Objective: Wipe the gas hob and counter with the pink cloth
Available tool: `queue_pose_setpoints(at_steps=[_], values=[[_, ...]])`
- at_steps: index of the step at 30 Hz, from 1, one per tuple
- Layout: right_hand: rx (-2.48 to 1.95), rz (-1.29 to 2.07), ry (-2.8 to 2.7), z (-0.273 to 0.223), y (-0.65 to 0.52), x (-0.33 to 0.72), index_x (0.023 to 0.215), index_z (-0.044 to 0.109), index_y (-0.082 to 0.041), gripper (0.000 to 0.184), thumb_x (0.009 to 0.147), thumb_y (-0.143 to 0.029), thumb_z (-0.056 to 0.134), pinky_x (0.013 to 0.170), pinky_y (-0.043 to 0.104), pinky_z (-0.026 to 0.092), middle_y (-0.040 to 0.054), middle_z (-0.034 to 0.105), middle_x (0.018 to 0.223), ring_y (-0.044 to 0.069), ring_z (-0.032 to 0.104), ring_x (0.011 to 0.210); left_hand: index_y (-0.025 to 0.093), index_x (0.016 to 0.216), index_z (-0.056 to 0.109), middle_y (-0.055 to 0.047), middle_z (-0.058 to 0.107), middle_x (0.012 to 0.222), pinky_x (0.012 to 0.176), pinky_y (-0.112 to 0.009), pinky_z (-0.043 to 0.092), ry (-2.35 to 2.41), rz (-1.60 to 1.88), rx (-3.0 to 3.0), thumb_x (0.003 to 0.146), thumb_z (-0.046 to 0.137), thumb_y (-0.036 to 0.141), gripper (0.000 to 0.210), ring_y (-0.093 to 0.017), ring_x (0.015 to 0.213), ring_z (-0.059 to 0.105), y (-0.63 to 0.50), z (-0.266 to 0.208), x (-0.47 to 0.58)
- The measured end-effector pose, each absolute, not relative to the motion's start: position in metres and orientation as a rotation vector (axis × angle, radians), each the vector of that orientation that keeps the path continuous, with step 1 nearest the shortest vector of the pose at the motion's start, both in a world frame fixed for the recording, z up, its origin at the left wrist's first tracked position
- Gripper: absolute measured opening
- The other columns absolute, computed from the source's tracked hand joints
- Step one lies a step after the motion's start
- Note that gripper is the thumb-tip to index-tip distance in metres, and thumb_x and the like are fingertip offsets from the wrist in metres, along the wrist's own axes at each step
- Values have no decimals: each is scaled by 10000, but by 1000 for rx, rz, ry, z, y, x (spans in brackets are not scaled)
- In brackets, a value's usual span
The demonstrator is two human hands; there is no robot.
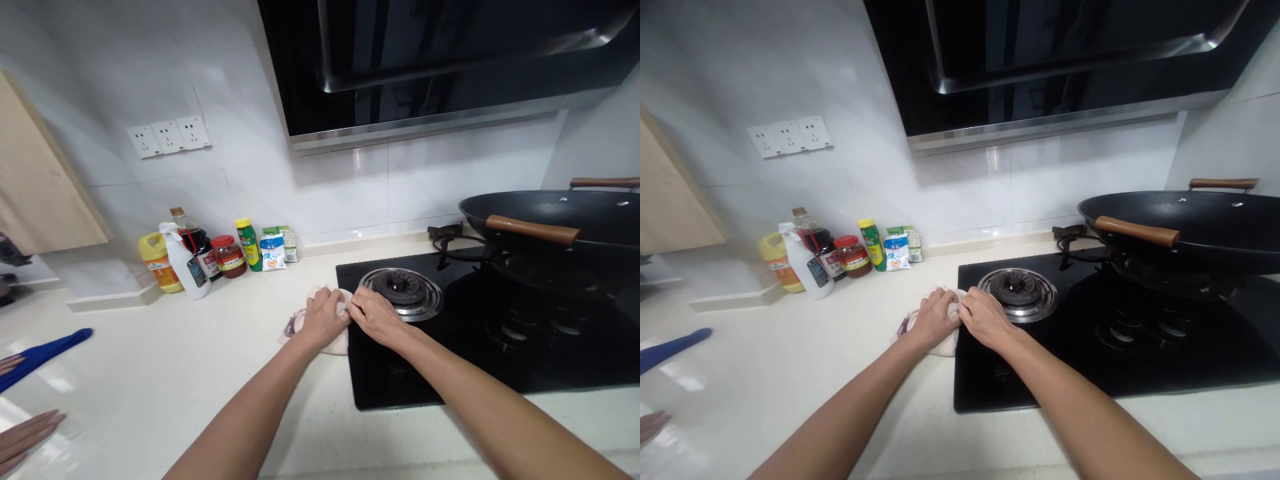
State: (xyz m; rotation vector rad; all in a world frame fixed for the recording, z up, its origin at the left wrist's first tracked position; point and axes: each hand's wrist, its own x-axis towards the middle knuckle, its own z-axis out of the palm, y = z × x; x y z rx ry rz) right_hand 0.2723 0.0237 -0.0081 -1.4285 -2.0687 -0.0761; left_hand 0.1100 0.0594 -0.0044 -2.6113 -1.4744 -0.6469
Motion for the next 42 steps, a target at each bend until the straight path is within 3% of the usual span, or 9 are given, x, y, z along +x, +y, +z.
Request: queue_pose_setpoints(at_steps=[6,12,16,22,31,42], values=[[-1489,-41,-2122,-11,26,275,824,624,-192,315,1009,-294,390,779,289,367,41,578,934,149,522,842,258,1078,574,-56,592,1163,981,-428,358,-1690,-584,-2564,858,525,388,259,-269,1149,525,73,-2,103],[-1626,12,-2199,-19,25,276,1029,646,-214,216,957,-325,475,894,378,351,79,579,1105,241,486,1058,265,1096,565,-81,602,1188,1006,-503,351,-1937,-572,-2403,830,506,439,324,-302,1187,518,99,0,80],[-1684,23,-2209,-23,26,275,1201,599,-214,323,951,-366,462,968,432,327,111,543,1223,279,439,1149,282,1160,557,-102,593,1245,1014,-570,352,-2066,-573,-2292,829,479,463,386,-330,1232,498,111,1,66],[-1736,91,-2176,-26,28,276,1288,559,-242,399,964,-422,410,1044,452,286,110,490,1336,289,402,1233,329,1380,465,-120,502,1409,1034,-627,331,-2094,-496,-2273,852,428,519,562,-359,1322,421,111,-3,68],[-1720,125,-2236,-26,28,281,1328,545,-240,444,986,-458,366,1041,451,294,118,493,1346,298,436,1229,325,1367,487,-96,538,1383,1064,-537,337,-1960,-392,-2384,887,416,519,522,-314,1316,434,56,-5,71],[-1723,93,-2253,-26,26,279,1333,556,-229,445,978,-446,398,1013,454,307,138,501,1352,311,461,1214,312,1351,526,-56,537,1398,1063,-428,368,-1586,-429,-2726,856,528,388,500,-273,1276,480,-69,-4,40]])
